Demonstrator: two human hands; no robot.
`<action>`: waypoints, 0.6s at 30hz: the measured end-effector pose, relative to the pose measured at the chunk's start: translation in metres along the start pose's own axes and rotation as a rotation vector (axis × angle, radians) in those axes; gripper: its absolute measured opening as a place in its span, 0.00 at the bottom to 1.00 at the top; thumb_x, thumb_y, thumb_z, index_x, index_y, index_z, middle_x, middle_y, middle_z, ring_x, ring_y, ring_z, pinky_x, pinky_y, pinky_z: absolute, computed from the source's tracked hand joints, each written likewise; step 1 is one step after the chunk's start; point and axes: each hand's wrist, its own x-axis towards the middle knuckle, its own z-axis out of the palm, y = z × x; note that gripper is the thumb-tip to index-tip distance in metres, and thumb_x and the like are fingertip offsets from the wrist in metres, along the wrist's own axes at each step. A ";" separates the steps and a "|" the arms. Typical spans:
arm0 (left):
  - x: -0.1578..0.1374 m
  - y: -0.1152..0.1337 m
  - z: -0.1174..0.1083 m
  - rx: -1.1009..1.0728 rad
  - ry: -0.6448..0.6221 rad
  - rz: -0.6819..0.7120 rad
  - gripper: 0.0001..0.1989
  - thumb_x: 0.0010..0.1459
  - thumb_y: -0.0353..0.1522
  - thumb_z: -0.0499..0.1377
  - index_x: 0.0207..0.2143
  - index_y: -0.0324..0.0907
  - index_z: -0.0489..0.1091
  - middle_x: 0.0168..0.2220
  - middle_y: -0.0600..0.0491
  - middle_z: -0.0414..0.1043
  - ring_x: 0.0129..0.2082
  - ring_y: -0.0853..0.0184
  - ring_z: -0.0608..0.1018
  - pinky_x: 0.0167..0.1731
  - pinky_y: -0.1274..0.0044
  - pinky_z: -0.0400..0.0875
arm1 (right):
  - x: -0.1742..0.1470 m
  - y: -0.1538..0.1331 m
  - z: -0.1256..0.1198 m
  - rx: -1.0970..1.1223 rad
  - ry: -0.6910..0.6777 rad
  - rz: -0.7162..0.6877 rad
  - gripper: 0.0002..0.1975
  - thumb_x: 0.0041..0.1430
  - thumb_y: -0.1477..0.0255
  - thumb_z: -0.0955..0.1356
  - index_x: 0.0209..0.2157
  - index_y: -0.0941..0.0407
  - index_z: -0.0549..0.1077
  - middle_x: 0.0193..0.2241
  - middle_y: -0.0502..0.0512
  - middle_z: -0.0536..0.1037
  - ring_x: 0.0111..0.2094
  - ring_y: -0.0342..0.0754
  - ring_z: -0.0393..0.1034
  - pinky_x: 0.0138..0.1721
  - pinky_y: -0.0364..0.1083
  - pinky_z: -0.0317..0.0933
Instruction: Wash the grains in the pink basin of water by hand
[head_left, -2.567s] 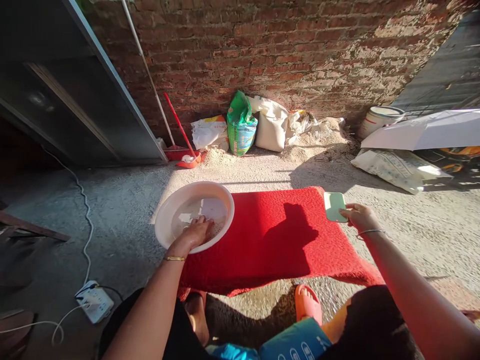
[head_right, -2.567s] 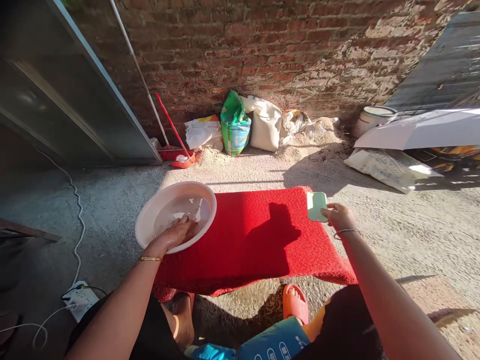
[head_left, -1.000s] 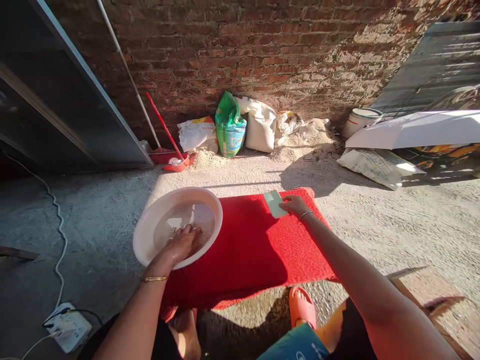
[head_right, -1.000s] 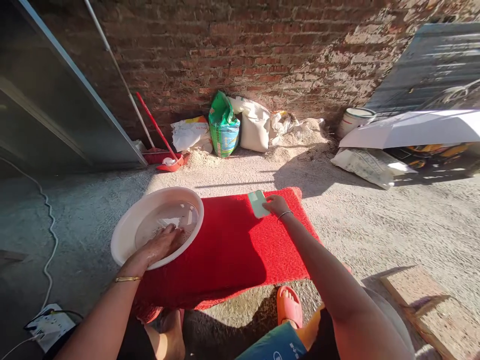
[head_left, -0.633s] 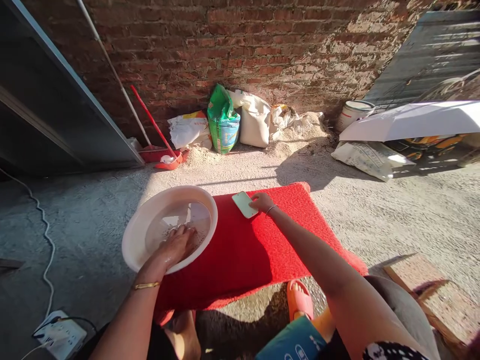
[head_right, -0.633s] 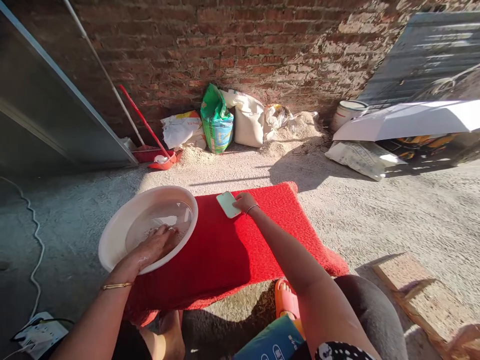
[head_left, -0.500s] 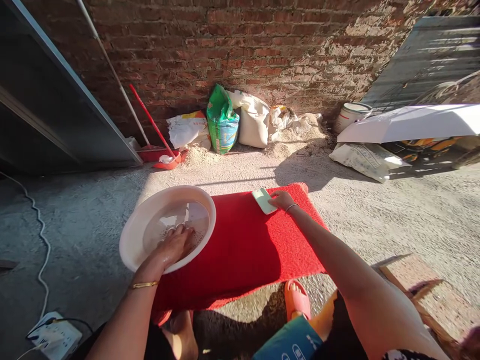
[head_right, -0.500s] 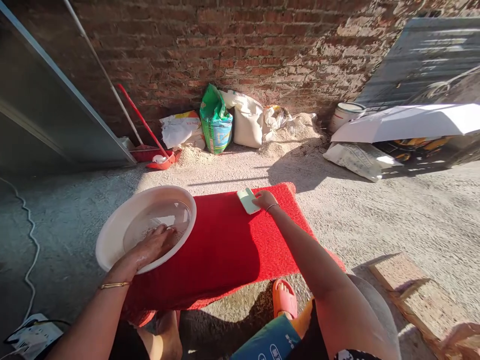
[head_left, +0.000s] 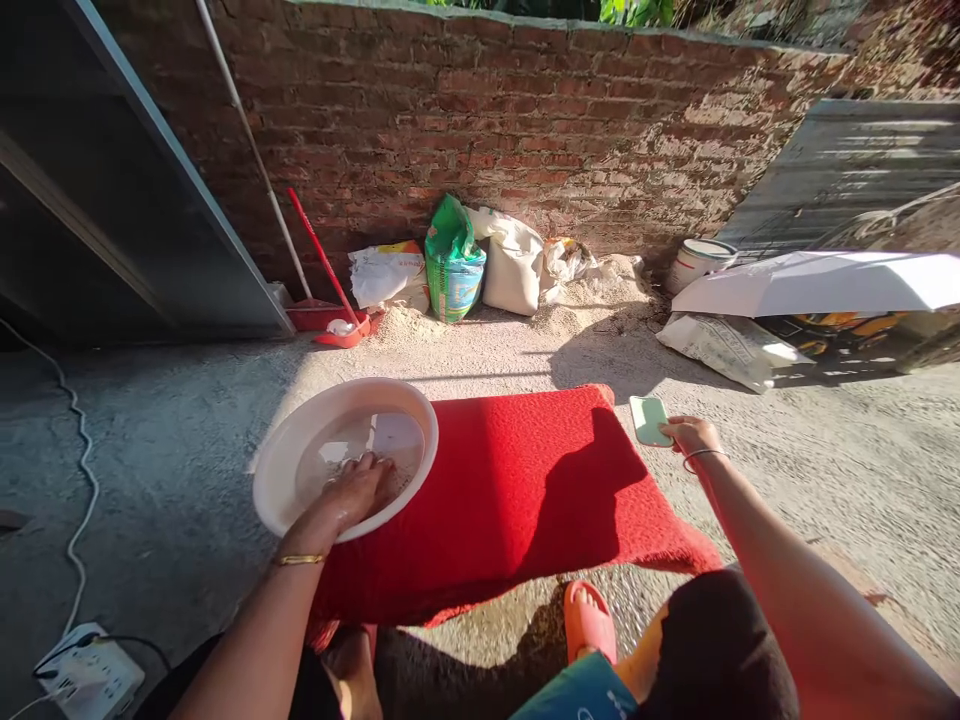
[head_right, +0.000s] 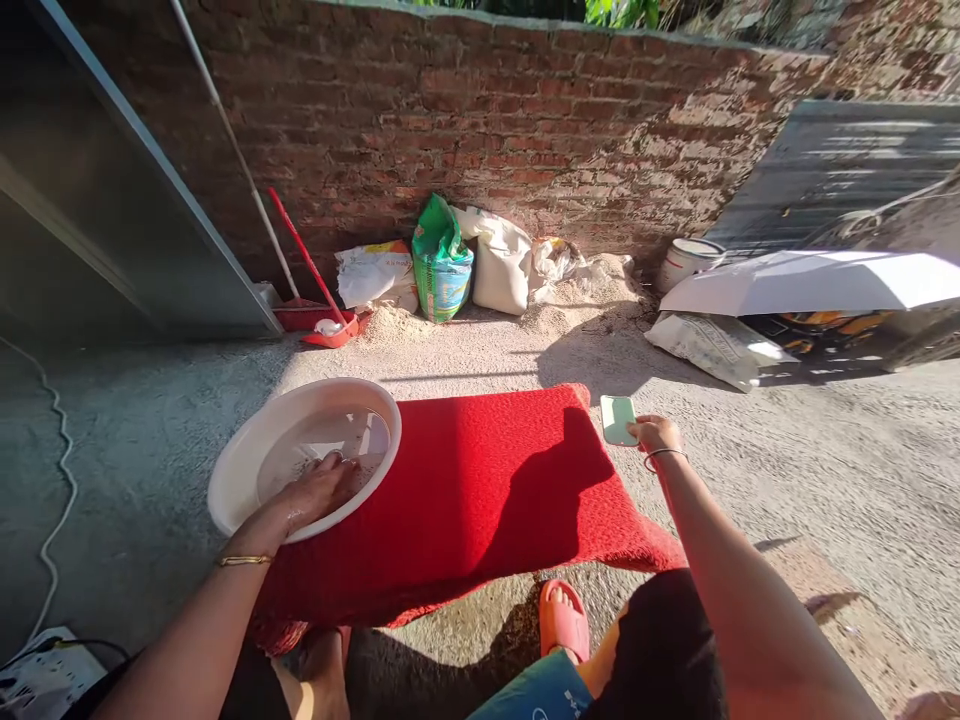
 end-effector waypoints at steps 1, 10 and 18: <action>0.000 0.000 0.000 -0.016 -0.001 -0.010 0.22 0.66 0.37 0.46 0.60 0.45 0.63 0.57 0.40 0.60 0.54 0.51 0.69 0.52 0.62 0.64 | -0.001 -0.008 0.008 0.012 -0.016 0.019 0.10 0.48 0.64 0.71 0.23 0.53 0.69 0.11 0.49 0.66 0.12 0.43 0.59 0.14 0.43 0.57; -0.004 0.001 -0.001 -0.093 0.012 -0.019 0.24 0.63 0.38 0.49 0.60 0.44 0.63 0.58 0.39 0.59 0.56 0.46 0.66 0.50 0.58 0.66 | -0.055 -0.130 0.159 0.006 -0.392 -0.158 0.10 0.47 0.74 0.70 0.34 0.60 0.75 0.14 0.44 0.68 0.16 0.40 0.64 0.19 0.38 0.57; -0.004 0.000 0.001 -0.109 0.011 -0.022 0.23 0.62 0.37 0.49 0.59 0.47 0.63 0.59 0.41 0.58 0.57 0.47 0.64 0.49 0.59 0.66 | -0.089 -0.170 0.239 -0.024 -0.543 -0.166 0.08 0.48 0.74 0.71 0.34 0.58 0.77 0.17 0.46 0.72 0.19 0.41 0.67 0.22 0.38 0.60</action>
